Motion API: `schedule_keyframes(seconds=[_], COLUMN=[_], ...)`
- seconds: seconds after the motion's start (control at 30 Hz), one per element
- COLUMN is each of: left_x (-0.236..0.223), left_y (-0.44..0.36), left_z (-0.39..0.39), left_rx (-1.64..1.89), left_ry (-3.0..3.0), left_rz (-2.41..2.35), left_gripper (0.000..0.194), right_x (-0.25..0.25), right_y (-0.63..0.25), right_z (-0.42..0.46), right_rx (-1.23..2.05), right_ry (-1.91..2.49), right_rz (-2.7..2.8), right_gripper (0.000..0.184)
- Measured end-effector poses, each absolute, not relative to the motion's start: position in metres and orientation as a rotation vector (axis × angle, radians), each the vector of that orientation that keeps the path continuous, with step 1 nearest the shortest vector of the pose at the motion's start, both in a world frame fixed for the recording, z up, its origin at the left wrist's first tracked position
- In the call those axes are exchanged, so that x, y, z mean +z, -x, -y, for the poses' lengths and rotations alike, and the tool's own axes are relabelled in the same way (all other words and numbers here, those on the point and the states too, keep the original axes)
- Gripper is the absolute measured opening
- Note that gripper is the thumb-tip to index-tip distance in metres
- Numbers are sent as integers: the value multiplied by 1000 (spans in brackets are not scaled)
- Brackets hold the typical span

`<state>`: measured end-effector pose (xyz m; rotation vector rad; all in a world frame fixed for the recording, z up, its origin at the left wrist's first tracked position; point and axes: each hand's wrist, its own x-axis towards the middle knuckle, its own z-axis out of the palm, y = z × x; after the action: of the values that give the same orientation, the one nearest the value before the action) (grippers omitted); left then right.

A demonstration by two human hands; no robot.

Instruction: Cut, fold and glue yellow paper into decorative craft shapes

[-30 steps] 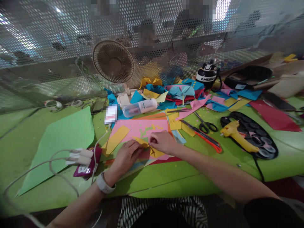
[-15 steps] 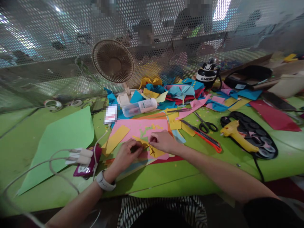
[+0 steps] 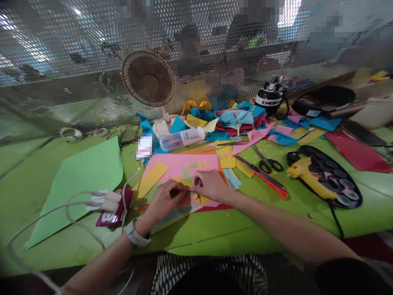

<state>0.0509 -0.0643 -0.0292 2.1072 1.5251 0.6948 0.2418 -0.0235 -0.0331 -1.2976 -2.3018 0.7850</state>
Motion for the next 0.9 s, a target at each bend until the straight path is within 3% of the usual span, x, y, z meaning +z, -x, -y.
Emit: schedule_keyframes(seconds=[0.4,0.9], left_x=[-28,-27], left_y=[-51,-55], left_z=[63,65], left_rx=[714,664], left_ry=[-2024,-2131], left_rz=[-1490,-1566], left_gripper=[12,14], right_x=[-32,-24], right_y=[-243,-243], right_z=[23,26], right_rx=[843,897], right_ry=[1310,1289], right_rz=[2308,2301], right_gripper=[22,30])
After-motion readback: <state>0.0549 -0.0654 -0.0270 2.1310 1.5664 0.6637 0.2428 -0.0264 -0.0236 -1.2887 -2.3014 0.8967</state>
